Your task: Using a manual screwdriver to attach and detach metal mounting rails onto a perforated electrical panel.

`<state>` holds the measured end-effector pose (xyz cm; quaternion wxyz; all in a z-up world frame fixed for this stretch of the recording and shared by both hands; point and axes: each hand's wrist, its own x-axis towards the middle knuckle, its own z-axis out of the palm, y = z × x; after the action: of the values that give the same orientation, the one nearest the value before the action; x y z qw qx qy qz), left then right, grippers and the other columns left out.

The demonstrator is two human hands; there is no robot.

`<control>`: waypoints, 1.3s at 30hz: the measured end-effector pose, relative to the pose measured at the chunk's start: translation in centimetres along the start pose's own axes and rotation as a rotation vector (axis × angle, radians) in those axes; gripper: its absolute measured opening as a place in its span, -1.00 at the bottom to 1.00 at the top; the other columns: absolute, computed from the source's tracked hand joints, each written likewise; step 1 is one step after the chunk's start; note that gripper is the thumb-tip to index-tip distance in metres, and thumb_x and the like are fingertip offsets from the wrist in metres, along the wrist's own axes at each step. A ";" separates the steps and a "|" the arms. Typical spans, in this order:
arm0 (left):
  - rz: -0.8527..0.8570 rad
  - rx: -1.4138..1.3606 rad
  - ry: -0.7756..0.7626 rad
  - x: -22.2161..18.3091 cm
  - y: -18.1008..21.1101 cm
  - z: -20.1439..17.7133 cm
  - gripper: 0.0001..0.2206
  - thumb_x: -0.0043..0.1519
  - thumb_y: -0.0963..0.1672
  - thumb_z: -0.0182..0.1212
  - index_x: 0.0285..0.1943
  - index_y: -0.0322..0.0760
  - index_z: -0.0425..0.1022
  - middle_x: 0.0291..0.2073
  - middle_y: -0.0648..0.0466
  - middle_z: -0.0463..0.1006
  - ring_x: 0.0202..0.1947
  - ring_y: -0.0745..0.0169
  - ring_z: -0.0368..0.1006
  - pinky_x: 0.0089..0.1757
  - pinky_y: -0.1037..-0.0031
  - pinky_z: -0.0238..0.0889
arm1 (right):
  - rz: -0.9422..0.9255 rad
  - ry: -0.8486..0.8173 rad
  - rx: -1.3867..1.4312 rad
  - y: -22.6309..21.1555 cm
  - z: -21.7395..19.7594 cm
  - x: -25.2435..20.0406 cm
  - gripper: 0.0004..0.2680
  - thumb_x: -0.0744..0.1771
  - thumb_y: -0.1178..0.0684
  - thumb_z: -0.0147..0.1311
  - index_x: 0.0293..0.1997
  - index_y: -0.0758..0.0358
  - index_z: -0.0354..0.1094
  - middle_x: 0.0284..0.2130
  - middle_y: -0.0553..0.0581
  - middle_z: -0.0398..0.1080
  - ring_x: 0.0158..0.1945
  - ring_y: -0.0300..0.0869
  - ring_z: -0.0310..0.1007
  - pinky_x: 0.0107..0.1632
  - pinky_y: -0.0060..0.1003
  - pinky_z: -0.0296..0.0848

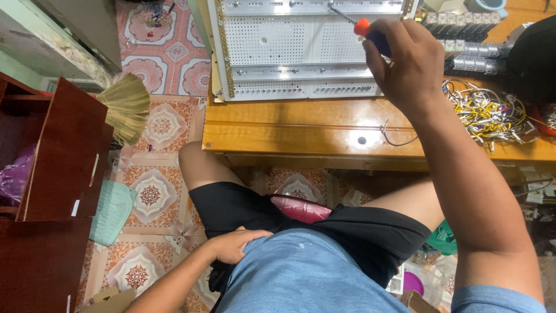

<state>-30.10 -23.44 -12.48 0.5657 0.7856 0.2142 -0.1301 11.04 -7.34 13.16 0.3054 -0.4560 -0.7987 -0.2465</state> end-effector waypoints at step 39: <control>0.519 0.844 1.506 13.7 18.9 -34.6 -0.53 0.10 -0.10 0.56 0.16 -0.22 0.48 0.07 -0.03 0.51 0.15 -0.08 0.36 0.19 0.03 0.14 | 0.172 -0.300 -0.226 -1.7 -0.6 7.6 -0.66 0.53 -0.27 0.01 -0.03 0.28 0.24 -0.51 0.21 0.47 -0.57 0.23 0.47 -0.59 0.06 0.32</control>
<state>-10.30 6.74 8.43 -0.0483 0.8287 0.2783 0.4832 6.70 -4.19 18.79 0.1498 -0.5857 -0.7605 -0.2369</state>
